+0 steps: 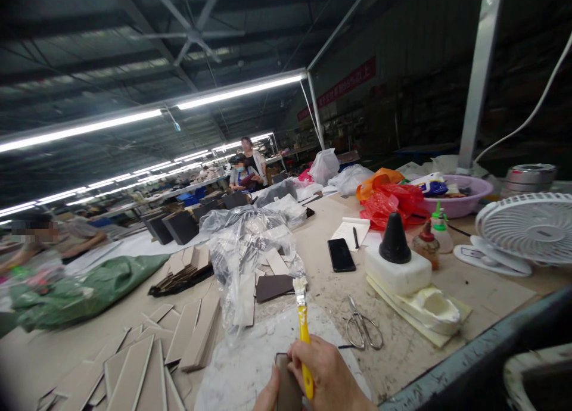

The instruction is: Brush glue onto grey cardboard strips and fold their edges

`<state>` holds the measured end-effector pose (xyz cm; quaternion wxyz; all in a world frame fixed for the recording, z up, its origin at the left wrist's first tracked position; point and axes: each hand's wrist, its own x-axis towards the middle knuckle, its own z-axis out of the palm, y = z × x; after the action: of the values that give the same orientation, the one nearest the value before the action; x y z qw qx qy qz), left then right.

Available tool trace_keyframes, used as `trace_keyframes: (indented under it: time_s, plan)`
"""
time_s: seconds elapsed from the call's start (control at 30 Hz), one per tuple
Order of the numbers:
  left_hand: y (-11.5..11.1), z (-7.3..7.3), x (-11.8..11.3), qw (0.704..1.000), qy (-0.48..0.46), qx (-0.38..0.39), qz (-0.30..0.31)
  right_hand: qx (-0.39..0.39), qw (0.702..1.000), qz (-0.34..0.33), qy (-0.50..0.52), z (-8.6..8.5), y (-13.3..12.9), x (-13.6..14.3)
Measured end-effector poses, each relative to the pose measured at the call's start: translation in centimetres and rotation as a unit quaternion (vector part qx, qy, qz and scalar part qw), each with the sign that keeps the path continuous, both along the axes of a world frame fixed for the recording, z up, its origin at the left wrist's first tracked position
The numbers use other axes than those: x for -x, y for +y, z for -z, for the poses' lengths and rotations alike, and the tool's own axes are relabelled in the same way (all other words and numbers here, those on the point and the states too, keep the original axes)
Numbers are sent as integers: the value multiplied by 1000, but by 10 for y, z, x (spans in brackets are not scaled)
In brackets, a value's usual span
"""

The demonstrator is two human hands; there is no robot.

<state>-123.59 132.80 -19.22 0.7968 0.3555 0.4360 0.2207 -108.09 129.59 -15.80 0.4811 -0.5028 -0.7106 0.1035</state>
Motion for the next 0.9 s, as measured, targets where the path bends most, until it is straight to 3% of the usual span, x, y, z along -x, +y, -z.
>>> trace_keyframes:
  time_s: [0.23, 0.33, 0.7, 0.9]
  plan:
    - [-20, -30, 4, 999, 32, 10, -13, 2, 999, 11, 30, 0, -3, -3]
    - [-22, -36, 2, 999, 43, 27, 0, 2, 1000, 4, 16, 1, -1, -5]
    - [-19, -31, 4, 998, 61, -6, -2, 0, 1000, 17, 3, -1, -3, -2]
    - [-21, -33, 4, 989, 129, -78, 1, 0, 1000, 12, 5, -1, -1, -1]
